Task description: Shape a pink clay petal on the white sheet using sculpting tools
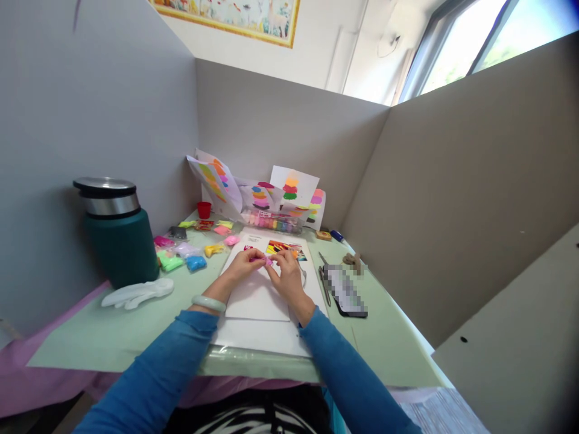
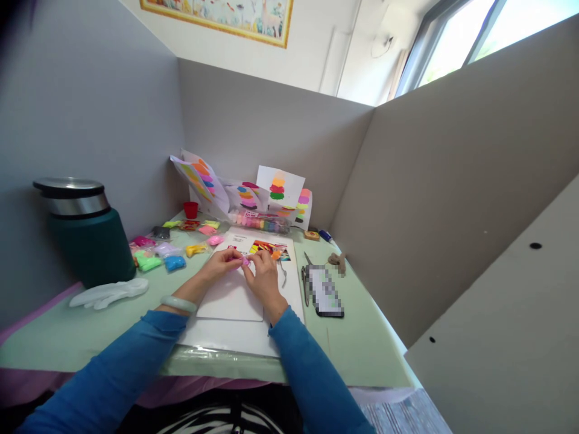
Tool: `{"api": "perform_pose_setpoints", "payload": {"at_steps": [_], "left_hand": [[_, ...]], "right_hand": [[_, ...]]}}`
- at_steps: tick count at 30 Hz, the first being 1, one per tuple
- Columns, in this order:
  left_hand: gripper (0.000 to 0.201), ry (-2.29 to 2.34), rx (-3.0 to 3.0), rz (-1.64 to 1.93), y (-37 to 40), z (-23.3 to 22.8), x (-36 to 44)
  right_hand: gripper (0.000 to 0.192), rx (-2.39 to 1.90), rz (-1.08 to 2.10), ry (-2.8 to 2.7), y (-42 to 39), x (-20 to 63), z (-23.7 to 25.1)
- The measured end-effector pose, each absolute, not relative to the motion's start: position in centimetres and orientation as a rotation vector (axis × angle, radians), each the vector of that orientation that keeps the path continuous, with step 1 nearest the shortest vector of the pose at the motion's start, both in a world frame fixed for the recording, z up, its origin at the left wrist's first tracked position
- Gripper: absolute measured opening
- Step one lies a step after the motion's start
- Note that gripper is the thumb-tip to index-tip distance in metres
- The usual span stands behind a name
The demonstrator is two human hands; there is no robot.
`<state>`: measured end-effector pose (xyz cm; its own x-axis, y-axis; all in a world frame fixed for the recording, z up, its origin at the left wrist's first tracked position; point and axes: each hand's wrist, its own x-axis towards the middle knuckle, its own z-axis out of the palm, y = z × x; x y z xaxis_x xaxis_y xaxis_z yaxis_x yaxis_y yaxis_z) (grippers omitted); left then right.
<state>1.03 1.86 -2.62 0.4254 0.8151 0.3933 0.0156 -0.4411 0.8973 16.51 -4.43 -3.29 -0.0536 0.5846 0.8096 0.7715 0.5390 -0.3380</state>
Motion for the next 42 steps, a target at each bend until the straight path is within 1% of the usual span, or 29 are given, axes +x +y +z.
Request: {"api": "perform_pose_setpoints", "payload": {"at_steps": [8, 12, 16, 19, 28, 31, 38, 40, 42], "left_hand": [[0.028, 0.724, 1.763, 1.126, 2.2, -2.9, 1.2], [0.028, 0.706, 1.745, 1.127, 2.5, -3.2, 1.1], [0.030, 0.702, 1.750, 1.118, 2.6, -3.3, 1.0], [0.029, 0.709, 1.752, 1.112, 2.6, -3.4, 1.0], [0.026, 0.729, 1.758, 1.133, 2.6, -3.4, 1.0], [0.024, 0.737, 1.765, 1.139, 2.5, -3.2, 1.0], [0.022, 0.718, 1.743, 1.123, 2.3, -3.1, 1.0], [0.022, 0.710, 1.742, 1.116, 2.4, -3.2, 1.0], [0.022, 0.719, 1.739, 1.124, 2.6, -3.4, 1.0]], "right_hand": [[0.008, -1.181, -0.302, -1.736, -4.4, 16.3, -3.3], [0.007, -1.140, -0.215, -1.707, -4.4, 16.4, -3.1], [0.009, -1.101, -0.091, -1.661, -4.2, 16.7, -3.2], [0.011, -1.100, -0.056, -1.650, -4.0, 17.0, -3.4], [0.010, -1.212, -0.239, -1.759, -4.3, 16.4, -3.5], [0.011, -1.231, -0.142, -1.706, -4.2, 16.4, -3.5], [0.016, -1.189, 0.268, -1.520, -3.6, 17.2, -3.4], [0.017, -1.186, 0.296, -1.531, -3.6, 17.4, -3.4], [0.016, -1.202, 0.249, -1.604, -3.7, 17.5, -3.4]]}}
